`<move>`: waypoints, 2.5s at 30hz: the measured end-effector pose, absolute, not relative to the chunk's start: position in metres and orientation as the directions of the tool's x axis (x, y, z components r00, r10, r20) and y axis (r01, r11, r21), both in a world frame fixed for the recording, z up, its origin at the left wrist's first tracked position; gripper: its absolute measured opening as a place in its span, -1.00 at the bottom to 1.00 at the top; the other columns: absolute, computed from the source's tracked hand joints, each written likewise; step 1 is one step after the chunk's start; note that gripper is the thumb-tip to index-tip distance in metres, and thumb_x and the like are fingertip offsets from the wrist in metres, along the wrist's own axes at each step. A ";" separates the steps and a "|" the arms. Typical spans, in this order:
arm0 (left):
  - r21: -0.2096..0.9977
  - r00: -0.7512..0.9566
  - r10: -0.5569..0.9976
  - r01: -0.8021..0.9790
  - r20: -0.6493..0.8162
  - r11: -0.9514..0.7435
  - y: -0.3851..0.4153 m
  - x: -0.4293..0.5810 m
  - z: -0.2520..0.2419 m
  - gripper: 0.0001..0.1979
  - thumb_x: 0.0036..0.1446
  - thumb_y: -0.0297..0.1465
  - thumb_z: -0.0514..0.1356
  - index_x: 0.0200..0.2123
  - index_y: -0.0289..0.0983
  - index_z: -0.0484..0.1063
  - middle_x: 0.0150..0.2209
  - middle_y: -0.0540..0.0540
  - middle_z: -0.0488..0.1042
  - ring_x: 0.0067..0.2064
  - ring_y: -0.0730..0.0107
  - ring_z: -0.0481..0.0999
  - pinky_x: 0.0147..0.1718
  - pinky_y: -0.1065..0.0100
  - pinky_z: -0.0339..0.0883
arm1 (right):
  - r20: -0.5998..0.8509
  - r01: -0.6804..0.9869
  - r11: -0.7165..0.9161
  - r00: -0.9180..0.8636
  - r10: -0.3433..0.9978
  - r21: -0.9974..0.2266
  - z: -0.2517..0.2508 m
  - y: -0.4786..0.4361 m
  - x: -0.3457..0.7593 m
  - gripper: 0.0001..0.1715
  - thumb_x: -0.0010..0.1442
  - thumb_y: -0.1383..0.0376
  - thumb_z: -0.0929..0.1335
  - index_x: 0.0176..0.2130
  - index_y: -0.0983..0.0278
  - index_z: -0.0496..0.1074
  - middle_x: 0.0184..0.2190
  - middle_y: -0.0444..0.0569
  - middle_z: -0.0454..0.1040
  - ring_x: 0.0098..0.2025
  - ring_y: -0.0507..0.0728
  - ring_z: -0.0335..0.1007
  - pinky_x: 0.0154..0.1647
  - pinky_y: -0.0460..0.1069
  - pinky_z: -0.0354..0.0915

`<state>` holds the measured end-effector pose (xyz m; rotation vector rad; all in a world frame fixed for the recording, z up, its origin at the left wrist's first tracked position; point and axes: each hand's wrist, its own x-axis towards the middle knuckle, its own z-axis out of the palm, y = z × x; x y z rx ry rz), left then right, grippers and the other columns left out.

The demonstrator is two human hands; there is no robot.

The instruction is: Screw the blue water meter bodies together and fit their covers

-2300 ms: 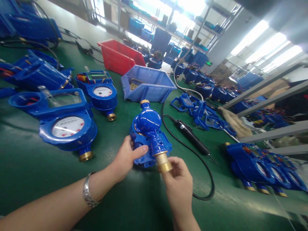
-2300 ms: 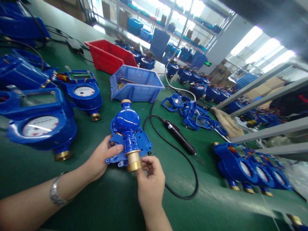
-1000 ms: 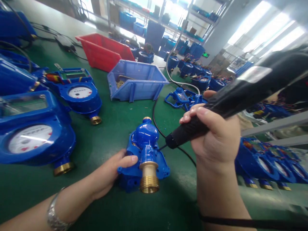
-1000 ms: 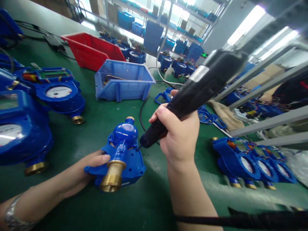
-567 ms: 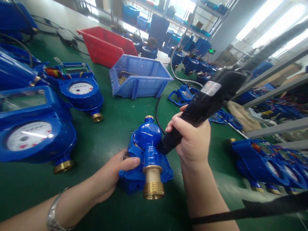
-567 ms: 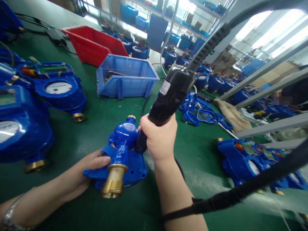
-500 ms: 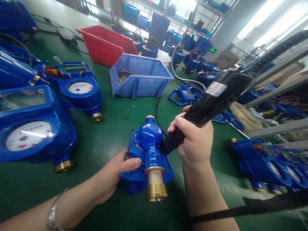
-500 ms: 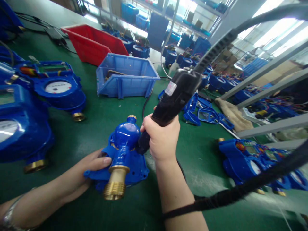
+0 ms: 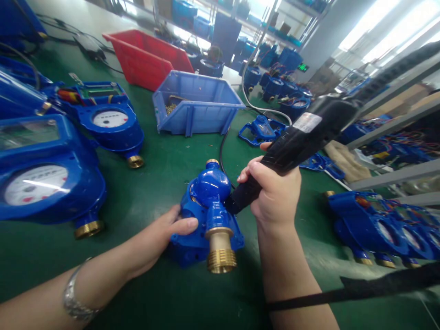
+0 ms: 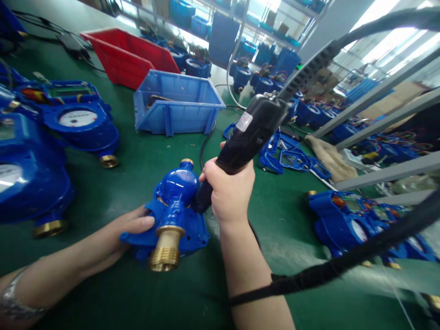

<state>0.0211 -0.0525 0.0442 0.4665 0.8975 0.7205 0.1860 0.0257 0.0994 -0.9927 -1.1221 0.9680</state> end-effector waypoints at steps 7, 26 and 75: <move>0.647 0.420 0.743 -0.373 -0.522 0.665 -0.054 0.026 0.042 -0.40 -0.08 -0.19 0.26 0.01 -0.33 0.26 -0.06 -0.27 0.48 -0.08 -0.05 0.49 -0.02 0.02 0.28 | 0.435 -0.114 0.446 0.110 0.894 -0.888 0.151 0.007 0.206 -0.62 -0.15 0.44 0.30 -0.23 0.26 0.34 -0.63 -0.25 0.35 -0.62 0.00 0.28 -0.53 -0.04 0.24; 0.669 0.435 0.747 -0.351 -0.503 0.655 -0.057 0.025 0.042 -0.29 -0.08 -0.17 0.26 0.10 -0.34 0.16 0.06 -0.30 0.38 0.04 -0.07 0.39 0.04 0.02 0.23 | 0.252 -0.109 0.271 0.165 0.954 -0.956 0.141 -0.039 0.216 -0.66 -0.12 0.47 0.36 -0.26 0.26 0.32 -0.61 -0.20 0.36 -0.60 0.04 0.30 -0.52 -0.03 0.28; 0.721 0.415 0.777 -0.325 -0.473 0.612 -0.053 0.021 0.039 -0.43 -0.08 -0.17 0.30 -0.02 -0.34 0.32 -0.09 -0.27 0.50 -0.05 -0.03 0.47 -0.09 0.09 0.33 | -0.117 0.465 0.201 -0.568 0.815 -0.862 0.143 -0.086 0.210 -0.42 -0.09 0.54 0.31 -0.06 0.18 0.32 -0.30 -0.07 0.48 -0.37 0.14 0.46 -0.44 -0.02 0.43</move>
